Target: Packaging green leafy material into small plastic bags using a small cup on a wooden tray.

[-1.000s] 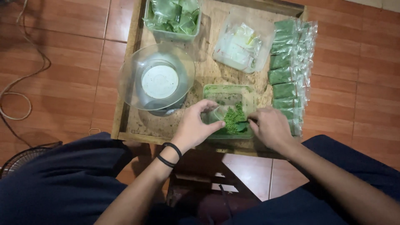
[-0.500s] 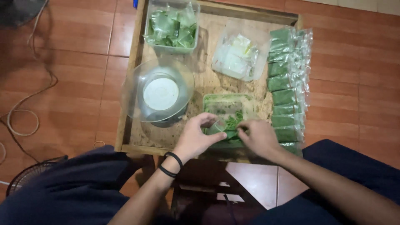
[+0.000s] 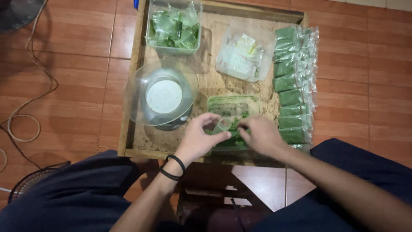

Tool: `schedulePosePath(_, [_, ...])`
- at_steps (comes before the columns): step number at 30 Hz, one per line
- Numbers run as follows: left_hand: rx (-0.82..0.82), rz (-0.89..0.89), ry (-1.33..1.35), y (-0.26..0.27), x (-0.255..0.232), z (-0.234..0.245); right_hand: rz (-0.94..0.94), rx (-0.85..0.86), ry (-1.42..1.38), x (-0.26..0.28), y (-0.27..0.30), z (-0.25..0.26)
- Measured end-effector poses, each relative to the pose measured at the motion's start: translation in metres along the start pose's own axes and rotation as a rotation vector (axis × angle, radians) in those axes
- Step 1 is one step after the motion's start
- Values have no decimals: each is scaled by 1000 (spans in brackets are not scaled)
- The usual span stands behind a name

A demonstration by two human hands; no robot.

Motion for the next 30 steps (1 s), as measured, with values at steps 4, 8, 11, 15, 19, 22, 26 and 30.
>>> schedulePosePath(4, [10,11,0,-5,-1,2,27,-40,82,0,1,7])
schedulePosePath(8, [19,12,29,-3,-8,-3,-3,3,-65,5,-3,-21])
schedulePosePath(11, [35,11,33,-1,-11,-4,1,25,-130,7,-6,-37])
schedulePosePath(15, [34,11,41,3,-14,-1,21,13,-192,10,-6,-24])
schedulePosePath(19, [10,5,36,2,-11,2,52,13,-243,24,7,9])
schedulePosePath(22, [-30,-29,13,1,-16,4,80,-35,-285,8,9,19])
schedulePosePath(26, [-89,-134,-61,4,-34,6,113,-235,-219,-29,5,33])
schedulePosePath(30, [-115,-245,-319,8,-50,-1,105,-444,-225,-48,19,63])
Point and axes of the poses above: each hand's wrist, its own y-axis away from the middle knuckle, its own z-axis out of the back of the hand, x = y × z, the point moved 7 cm from there along -y, towards the middle knuckle, and after that the axes turned 2 degrees about y, right-handed, at the moved point
